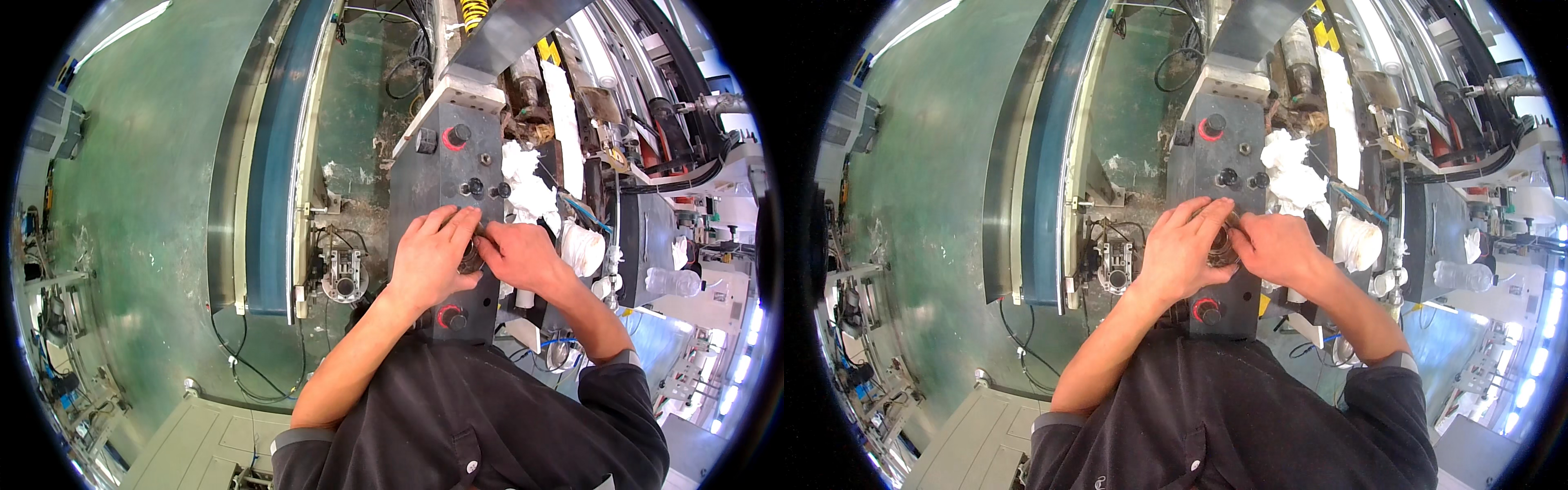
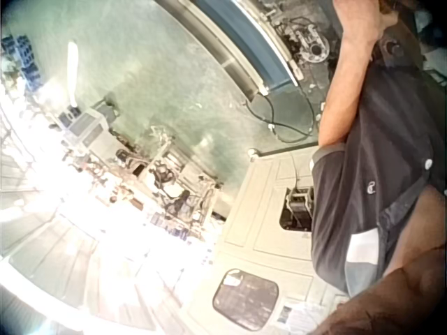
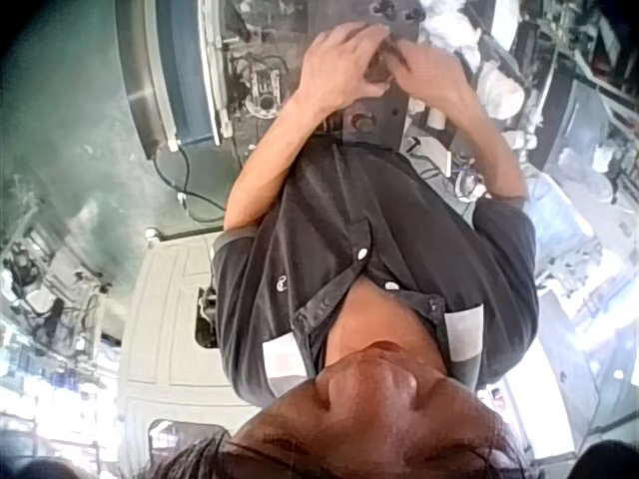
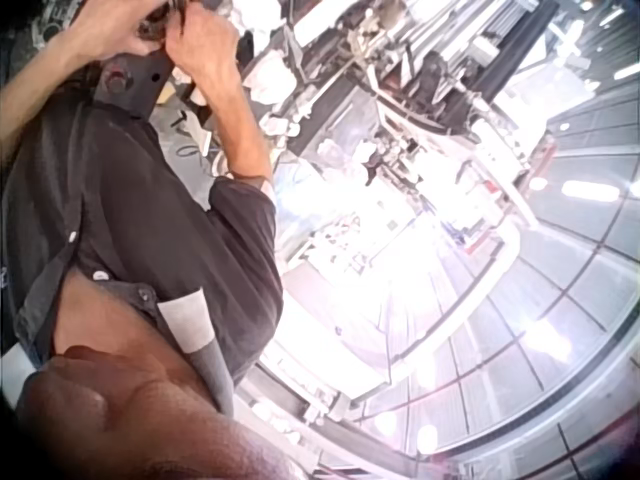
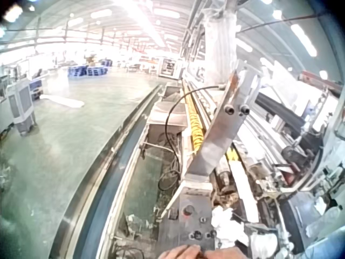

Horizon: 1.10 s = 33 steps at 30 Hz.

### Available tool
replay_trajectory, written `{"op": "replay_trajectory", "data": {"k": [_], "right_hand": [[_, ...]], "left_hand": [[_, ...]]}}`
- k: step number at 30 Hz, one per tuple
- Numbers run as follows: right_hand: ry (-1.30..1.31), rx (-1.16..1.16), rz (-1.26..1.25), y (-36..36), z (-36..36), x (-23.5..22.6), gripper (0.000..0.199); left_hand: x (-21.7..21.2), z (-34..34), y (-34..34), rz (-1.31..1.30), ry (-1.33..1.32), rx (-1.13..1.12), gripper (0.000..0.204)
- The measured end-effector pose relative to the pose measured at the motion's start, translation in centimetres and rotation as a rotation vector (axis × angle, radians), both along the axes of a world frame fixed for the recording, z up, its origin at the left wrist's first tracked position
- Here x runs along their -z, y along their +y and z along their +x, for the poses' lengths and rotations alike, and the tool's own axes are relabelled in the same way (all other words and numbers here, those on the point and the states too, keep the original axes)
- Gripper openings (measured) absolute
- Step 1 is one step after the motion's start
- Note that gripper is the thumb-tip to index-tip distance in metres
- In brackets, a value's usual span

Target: The person organizes metal tools inside a black bag and then uses a thin metal rod to probe a circular industrial component on a control panel.

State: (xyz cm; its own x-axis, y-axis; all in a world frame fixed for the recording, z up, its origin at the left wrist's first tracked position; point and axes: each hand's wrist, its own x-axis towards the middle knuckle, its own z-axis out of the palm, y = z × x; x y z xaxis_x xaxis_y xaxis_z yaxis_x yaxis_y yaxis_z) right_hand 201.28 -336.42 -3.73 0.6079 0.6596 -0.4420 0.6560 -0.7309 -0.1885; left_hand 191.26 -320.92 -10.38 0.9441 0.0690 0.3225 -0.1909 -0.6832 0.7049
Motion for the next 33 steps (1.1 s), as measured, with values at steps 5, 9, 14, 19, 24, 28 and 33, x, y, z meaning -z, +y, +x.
{"op": "replay_trajectory", "data": {"k": [5,9,14,19,24,28,33], "right_hand": [[-0.002,0.003,0.134,0.1,-0.5,-0.2,0.024],[-0.004,-0.021,0.174,-0.2,-0.3,0.0,0.023],[0.049,0.045,0.173,0.3,-0.2,-0.8,0.024],[-0.043,-0.022,0.125,-0.4,0.2,0.4,0.026],[-0.050,-0.030,0.213,-0.3,0.1,0.5,0.023],[0.026,0.020,0.298,-0.3,0.4,-1.0,0.023],[0.213,0.291,0.363,-1.7,1.9,-1.1,0.019]], "left_hand": [[0.0,0.0,0.0,-0.009,-0.005,-0.009,0.079],[0.0,-0.1,-0.1,-0.002,-0.002,-0.011,0.079],[0.0,-0.1,0.0,-0.011,0.006,-0.008,0.079],[-0.1,-0.1,0.1,-0.016,0.024,0.005,0.079],[0.1,-0.1,0.0,-0.016,0.019,0.008,0.079],[-0.1,-0.1,0.1,-0.032,0.024,0.012,0.080],[0.0,-0.1,0.2,-0.013,0.032,0.020,0.081]]}}
